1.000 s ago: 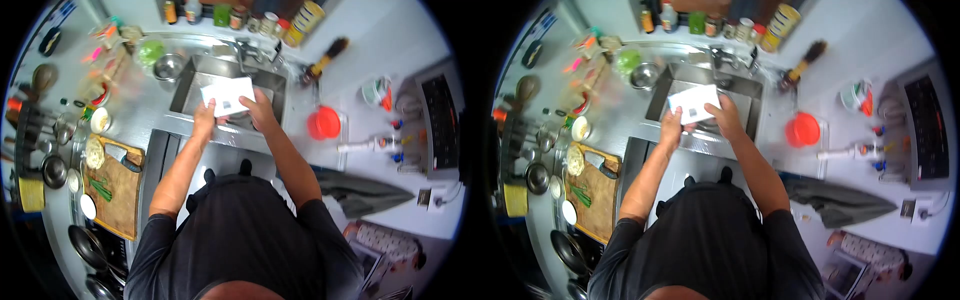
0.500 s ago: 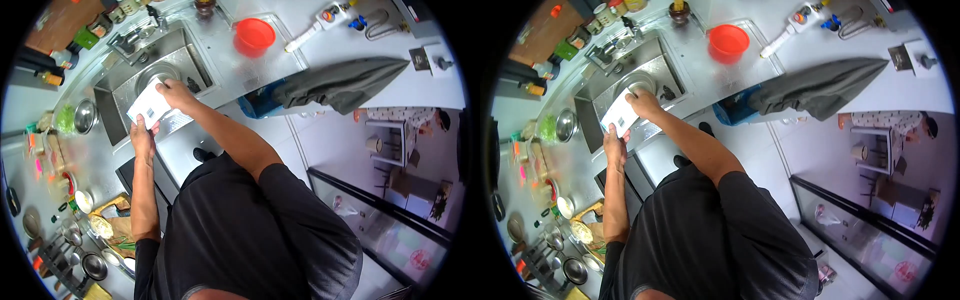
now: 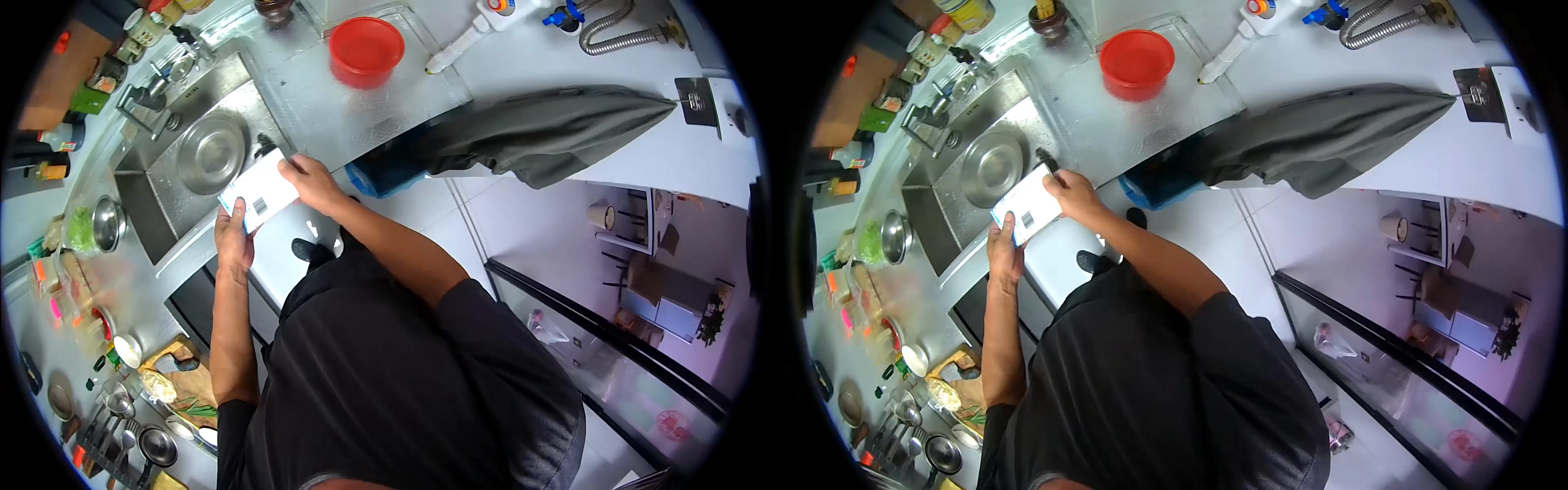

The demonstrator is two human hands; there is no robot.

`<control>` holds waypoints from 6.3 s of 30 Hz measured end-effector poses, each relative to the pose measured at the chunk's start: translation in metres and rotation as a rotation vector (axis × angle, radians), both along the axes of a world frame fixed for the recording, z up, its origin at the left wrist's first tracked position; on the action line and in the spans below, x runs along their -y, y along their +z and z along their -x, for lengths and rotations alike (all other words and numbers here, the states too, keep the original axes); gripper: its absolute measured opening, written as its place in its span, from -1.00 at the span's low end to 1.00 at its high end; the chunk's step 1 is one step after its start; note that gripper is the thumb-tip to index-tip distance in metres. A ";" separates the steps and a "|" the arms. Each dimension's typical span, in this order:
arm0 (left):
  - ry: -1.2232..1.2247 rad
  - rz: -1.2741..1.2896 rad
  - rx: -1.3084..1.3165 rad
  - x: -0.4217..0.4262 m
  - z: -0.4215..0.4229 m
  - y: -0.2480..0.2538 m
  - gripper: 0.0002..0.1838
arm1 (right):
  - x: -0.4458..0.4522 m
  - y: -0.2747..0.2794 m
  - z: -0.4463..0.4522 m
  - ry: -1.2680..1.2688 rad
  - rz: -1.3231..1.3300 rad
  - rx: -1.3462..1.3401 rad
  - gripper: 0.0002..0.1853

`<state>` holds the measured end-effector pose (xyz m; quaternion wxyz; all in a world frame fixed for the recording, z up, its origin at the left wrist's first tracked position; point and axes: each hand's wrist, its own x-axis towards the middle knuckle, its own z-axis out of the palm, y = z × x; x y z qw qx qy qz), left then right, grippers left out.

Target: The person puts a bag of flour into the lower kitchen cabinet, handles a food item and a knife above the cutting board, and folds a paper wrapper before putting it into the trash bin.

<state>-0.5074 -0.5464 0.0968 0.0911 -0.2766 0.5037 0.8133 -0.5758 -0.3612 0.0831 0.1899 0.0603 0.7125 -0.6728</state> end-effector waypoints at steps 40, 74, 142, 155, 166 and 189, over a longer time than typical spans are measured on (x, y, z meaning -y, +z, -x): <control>-0.068 -0.168 0.387 -0.257 0.007 -0.129 -0.64 | -0.288 -0.048 0.010 0.312 0.060 0.719 -0.40; 0.151 -0.463 0.396 -0.277 0.020 -0.120 -0.62 | -0.195 -0.248 0.079 -0.420 -0.176 0.851 -0.73; 0.480 -0.380 -0.665 -0.093 0.074 0.103 -0.43 | 0.026 0.065 0.128 0.485 0.380 0.014 -0.49; 0.720 -0.494 -0.184 -0.002 0.026 0.039 -0.31 | 0.106 0.134 0.009 0.935 0.039 -0.991 -0.41; 1.184 -0.366 -0.321 0.034 -0.230 0.023 -0.72 | 0.120 0.006 0.024 1.238 -0.412 -1.049 -0.61; 2.045 -0.449 -0.063 0.023 -0.589 -0.045 -0.78 | 0.424 -0.005 -0.315 1.686 -0.643 -1.183 -0.04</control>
